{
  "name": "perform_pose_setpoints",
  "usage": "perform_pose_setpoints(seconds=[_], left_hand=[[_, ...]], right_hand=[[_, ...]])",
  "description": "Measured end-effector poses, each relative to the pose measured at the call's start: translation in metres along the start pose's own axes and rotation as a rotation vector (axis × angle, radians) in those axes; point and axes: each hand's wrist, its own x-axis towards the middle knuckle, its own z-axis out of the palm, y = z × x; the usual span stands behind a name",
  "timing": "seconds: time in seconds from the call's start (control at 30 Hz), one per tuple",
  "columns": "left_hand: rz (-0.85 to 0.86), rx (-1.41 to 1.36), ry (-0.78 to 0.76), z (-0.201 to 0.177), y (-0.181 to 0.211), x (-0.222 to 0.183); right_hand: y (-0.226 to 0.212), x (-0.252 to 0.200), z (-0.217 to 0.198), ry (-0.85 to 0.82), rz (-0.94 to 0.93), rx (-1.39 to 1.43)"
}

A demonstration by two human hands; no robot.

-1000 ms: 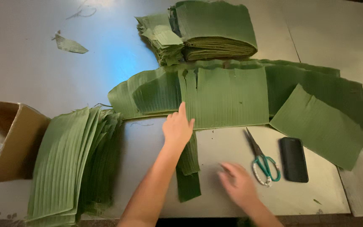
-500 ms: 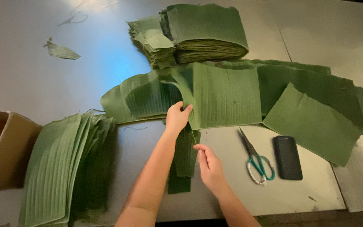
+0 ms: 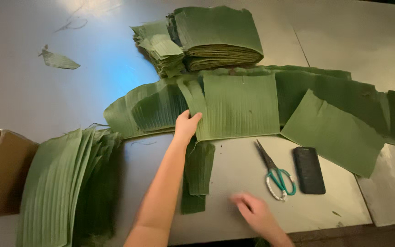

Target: The person prepares banana leaves by hand and using shears, tearing sections from a larger leaf and trimming them into smaller pieces before stacking them on a table.

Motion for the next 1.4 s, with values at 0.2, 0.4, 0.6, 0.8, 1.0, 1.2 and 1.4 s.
perform_pose_setpoints(seconds=[0.2, 0.4, 0.6, 0.8, 1.0, 1.2, 1.4], left_hand=[[-0.174, -0.389, -0.215, -0.003, 0.000, -0.009], [-0.242, -0.549, -0.297, 0.011, 0.017, -0.055], [-0.043, -0.533, -0.236, 0.015, -0.009, -0.083], [0.114, -0.837, 0.301, -0.042, -0.016, -0.092], [-0.206, -0.174, -0.140, -0.076, -0.006, -0.165], [0.125, 0.677, -0.091, -0.044, -0.009, -0.199], [0.098, 1.010, -0.052, -0.034, 0.010, -0.202]], right_hand=[[0.011, -0.059, -0.090, -0.453, 0.385, -0.351], [0.033, -0.021, -0.070, -0.048, 0.394, 0.241], [0.029, 0.148, 0.016, 0.199, 0.328, 1.326], [0.042, 0.226, -0.009, 0.568, 0.158, 1.373], [0.040, 0.193, -0.046, 0.372, -0.100, 1.777], [0.035, 0.185, -0.056, -0.071, -0.336, 2.026], [0.038, 0.175, -0.065, -0.210, -0.736, 2.216]])
